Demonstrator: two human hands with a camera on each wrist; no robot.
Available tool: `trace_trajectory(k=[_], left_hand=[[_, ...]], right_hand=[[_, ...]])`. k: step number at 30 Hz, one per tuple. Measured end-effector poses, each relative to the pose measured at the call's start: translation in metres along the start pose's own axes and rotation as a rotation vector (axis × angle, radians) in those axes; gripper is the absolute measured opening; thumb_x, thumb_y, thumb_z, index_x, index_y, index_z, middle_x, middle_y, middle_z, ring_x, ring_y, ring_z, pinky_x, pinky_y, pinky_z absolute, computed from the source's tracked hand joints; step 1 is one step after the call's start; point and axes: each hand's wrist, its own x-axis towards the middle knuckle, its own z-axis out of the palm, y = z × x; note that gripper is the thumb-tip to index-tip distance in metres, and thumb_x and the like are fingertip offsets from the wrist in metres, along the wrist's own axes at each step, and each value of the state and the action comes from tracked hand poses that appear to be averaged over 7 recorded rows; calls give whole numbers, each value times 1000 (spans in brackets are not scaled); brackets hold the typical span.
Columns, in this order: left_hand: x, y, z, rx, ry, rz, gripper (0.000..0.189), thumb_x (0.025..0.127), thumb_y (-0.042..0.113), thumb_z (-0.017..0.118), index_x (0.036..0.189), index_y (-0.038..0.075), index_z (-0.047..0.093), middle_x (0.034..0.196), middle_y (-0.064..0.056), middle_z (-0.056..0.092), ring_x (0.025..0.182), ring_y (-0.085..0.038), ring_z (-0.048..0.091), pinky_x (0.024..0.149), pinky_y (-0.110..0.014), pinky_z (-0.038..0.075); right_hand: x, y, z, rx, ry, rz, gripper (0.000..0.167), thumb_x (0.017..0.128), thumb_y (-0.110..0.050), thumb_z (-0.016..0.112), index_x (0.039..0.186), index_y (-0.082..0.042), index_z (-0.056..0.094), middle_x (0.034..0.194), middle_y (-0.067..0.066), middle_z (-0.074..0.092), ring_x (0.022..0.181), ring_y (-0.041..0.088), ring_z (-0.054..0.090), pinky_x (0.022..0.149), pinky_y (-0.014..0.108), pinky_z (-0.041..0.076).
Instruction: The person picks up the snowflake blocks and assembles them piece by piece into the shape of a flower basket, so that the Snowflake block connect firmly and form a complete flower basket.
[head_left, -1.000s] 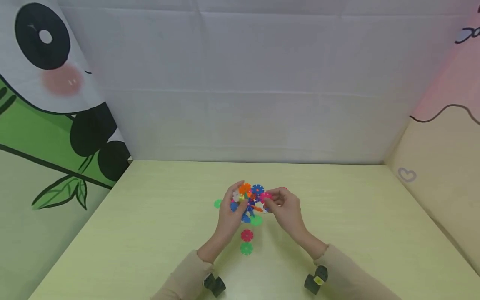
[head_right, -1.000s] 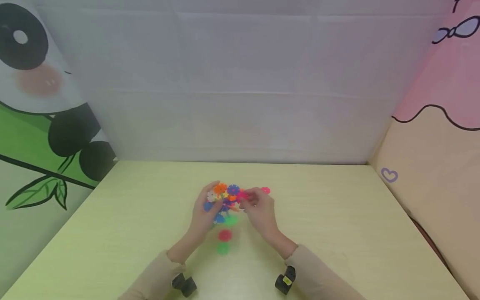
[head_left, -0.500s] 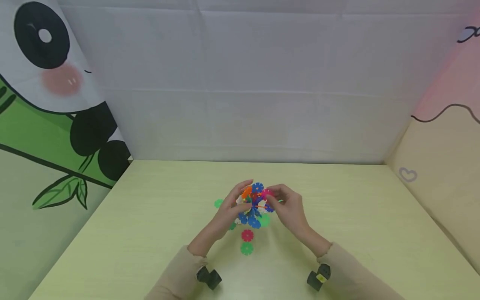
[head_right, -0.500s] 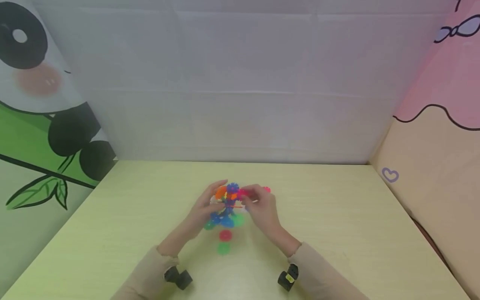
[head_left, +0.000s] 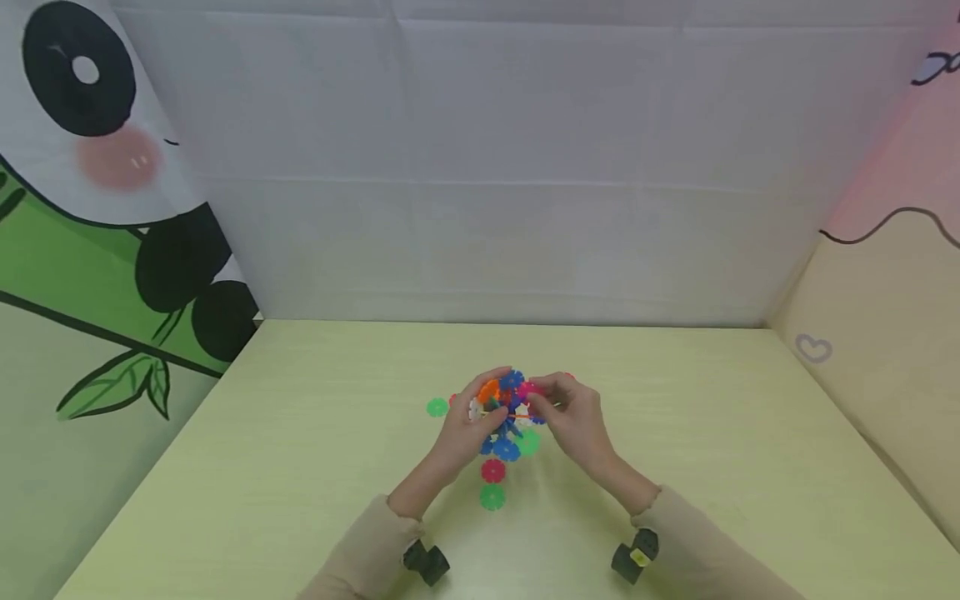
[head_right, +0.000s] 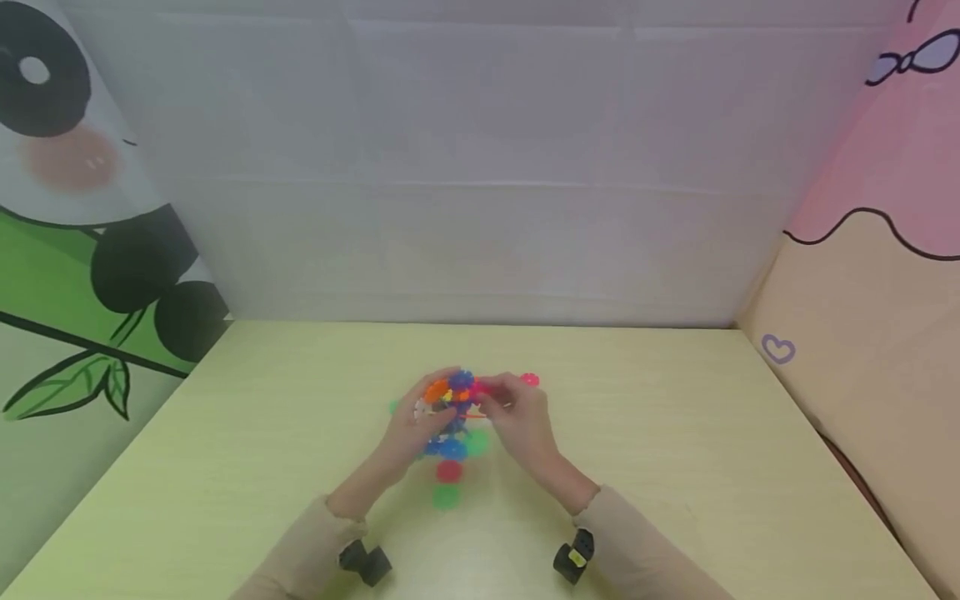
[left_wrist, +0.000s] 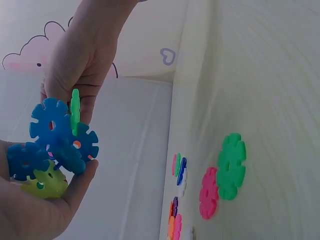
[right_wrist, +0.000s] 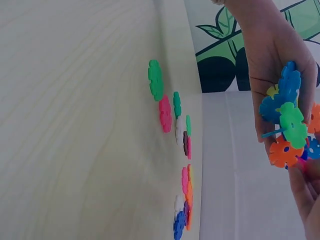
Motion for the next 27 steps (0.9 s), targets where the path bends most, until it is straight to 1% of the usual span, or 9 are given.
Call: trace_trajectory(k=[2, 6, 10, 12, 14, 16, 19, 23, 27], left_hand=[[1, 0, -3, 8, -43, -27, 54, 98, 5, 54, 149, 16, 41, 159, -14, 34, 147, -42, 28, 112, -65, 35], [2, -1, -12, 24, -144, -67, 59, 99, 10, 53, 154, 18, 31, 156, -18, 34, 142, -47, 35, 109, -65, 39], [1, -7, -13, 60, -217, -70, 57, 100, 12, 54, 153, 17, 33, 156, -17, 33, 140, -46, 37, 103, -52, 51], [0, -11, -13, 80, -206, -67, 54, 99, 11, 55, 150, 15, 38, 155, -17, 35, 140, -44, 38, 101, -49, 53], [1, -15, -14, 91, -160, -71, 50, 98, 7, 56, 146, 14, 43, 153, -17, 38, 139, -43, 40, 103, -51, 51], [1, -17, -17, 90, -106, -88, 47, 98, 4, 54, 144, 12, 46, 152, -17, 41, 138, -43, 43, 106, -54, 48], [1, -18, -22, 99, -48, -118, 47, 97, 2, 54, 143, 12, 48, 154, -16, 41, 141, -43, 40, 111, -58, 41], [-1, -15, -27, 98, -37, -130, 47, 97, 1, 53, 143, 10, 47, 156, -16, 38, 145, -44, 33, 113, -60, 37], [-3, -14, -28, 85, -46, -141, 47, 97, 2, 52, 143, 10, 47, 158, -17, 35, 146, -46, 29, 114, -63, 34]], right_hand=[[3, 2, -4, 2, -41, -2, 17, 89, 2, 68, 104, 7, 68, 89, 23, 72, 73, 28, 72, 66, 21, 60], [7, 8, -10, 18, -139, 40, 19, 90, 1, 67, 108, 7, 67, 94, 24, 72, 77, 32, 72, 69, 22, 60], [10, 13, -11, 8, -259, 55, 22, 90, -2, 67, 110, 6, 66, 94, 24, 72, 77, 28, 72, 70, 21, 60], [14, 16, -11, -1, -323, 52, 23, 91, -4, 67, 112, 6, 65, 96, 24, 72, 78, 28, 73, 70, 24, 61], [20, 19, -14, 0, -366, 57, 25, 93, -6, 65, 114, 7, 65, 100, 26, 71, 81, 33, 73, 71, 32, 62], [28, 25, -18, -18, -385, 81, 26, 95, -7, 63, 115, 8, 64, 102, 28, 70, 82, 38, 71, 71, 39, 63], [43, 41, -25, -89, -395, 125, 26, 95, -6, 61, 116, 10, 63, 104, 29, 69, 83, 41, 71, 70, 41, 62], [58, 70, -31, -272, -418, 162, 27, 91, -4, 65, 114, 10, 65, 99, 24, 69, 82, 30, 68, 66, 32, 60], [61, 93, -36, -409, -456, 211, 31, 86, -4, 71, 113, 8, 67, 102, 21, 68, 90, 26, 63, 76, 34, 57]])
